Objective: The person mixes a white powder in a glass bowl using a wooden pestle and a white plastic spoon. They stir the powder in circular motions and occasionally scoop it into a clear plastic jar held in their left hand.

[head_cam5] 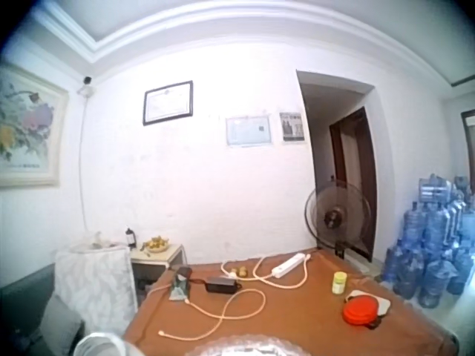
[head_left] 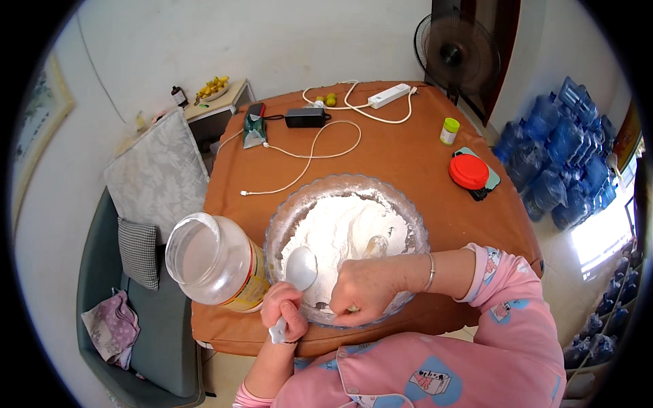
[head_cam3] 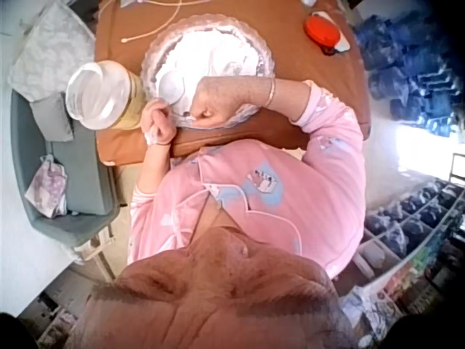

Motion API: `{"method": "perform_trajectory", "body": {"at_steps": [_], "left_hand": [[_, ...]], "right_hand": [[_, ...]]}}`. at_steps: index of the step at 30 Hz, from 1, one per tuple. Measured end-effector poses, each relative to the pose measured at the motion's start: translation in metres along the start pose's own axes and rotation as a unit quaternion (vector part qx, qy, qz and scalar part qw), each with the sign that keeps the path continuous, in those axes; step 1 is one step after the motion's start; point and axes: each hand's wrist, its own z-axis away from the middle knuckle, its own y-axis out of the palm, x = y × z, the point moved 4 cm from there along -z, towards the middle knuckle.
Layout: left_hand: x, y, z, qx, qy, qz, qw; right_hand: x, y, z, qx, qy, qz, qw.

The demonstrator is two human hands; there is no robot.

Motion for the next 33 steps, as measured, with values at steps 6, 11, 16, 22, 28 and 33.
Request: {"method": "perform_trajectory", "body": {"at_steps": [6,11,16,22,28,33], "left_hand": [[0.0,0.0,0.001,0.0,-0.011,-0.007,1.0],[0.0,0.002,-0.001,0.003,0.01,0.001,1.0],[-0.002,0.002,-0.004,0.006,0.013,0.016,1.0],[0.001,0.001,0.001,-0.001,-0.002,0.014,1.0],[0.005,-0.001,0.006,0.004,-0.017,-0.001,1.0],[0.004,0.0,0.005,-0.002,-0.016,-0.003,1.0]], "right_hand": [[-0.043,-0.105,0.019,-0.344,0.141,-0.153,0.916],[-0.101,-0.126,0.039,-0.46,0.149,-0.325,0.813],[-0.103,-0.11,0.029,-0.428,0.188,-0.349,0.813],[-0.053,-0.042,-0.009,-0.175,0.023,-0.089,0.98],[-0.036,-0.043,-0.005,-0.211,0.039,-0.093,0.972],[-0.064,-0.113,0.018,-0.408,0.167,-0.207,0.873]]}}
